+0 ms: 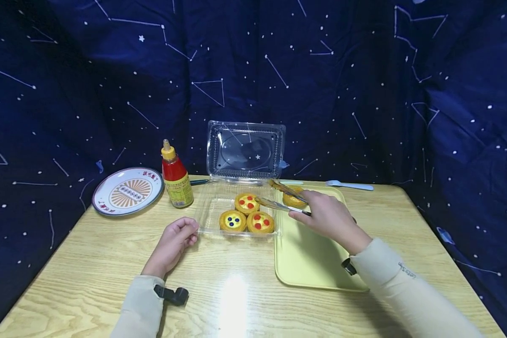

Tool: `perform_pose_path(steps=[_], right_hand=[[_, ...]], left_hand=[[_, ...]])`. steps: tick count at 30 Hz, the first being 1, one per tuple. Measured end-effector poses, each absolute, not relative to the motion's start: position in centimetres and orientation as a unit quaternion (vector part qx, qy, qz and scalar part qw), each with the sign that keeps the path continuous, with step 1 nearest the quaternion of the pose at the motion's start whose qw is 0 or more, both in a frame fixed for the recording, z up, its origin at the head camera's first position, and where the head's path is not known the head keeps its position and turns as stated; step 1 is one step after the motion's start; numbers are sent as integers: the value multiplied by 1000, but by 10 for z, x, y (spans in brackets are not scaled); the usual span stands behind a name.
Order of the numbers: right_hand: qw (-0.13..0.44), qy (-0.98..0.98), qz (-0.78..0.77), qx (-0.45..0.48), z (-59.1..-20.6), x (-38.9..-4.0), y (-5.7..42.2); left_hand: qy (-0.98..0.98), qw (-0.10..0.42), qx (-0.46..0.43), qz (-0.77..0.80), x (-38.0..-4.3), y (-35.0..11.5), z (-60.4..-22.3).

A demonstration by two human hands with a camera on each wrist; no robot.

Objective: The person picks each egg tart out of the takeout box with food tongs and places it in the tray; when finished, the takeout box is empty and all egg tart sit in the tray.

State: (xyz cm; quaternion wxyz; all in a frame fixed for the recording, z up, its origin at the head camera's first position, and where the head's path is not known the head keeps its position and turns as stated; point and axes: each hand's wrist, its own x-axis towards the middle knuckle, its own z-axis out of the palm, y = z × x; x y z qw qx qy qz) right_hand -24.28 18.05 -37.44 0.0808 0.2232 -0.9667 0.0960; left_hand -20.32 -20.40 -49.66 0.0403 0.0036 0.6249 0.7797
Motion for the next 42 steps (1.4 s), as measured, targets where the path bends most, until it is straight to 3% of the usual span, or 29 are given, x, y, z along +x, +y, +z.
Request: perform_pose_path(steps=[42], right_hand=[[17, -972, 53, 228, -392, -263, 126]], left_hand=[[629, 36, 0, 776, -203, -204, -496]])
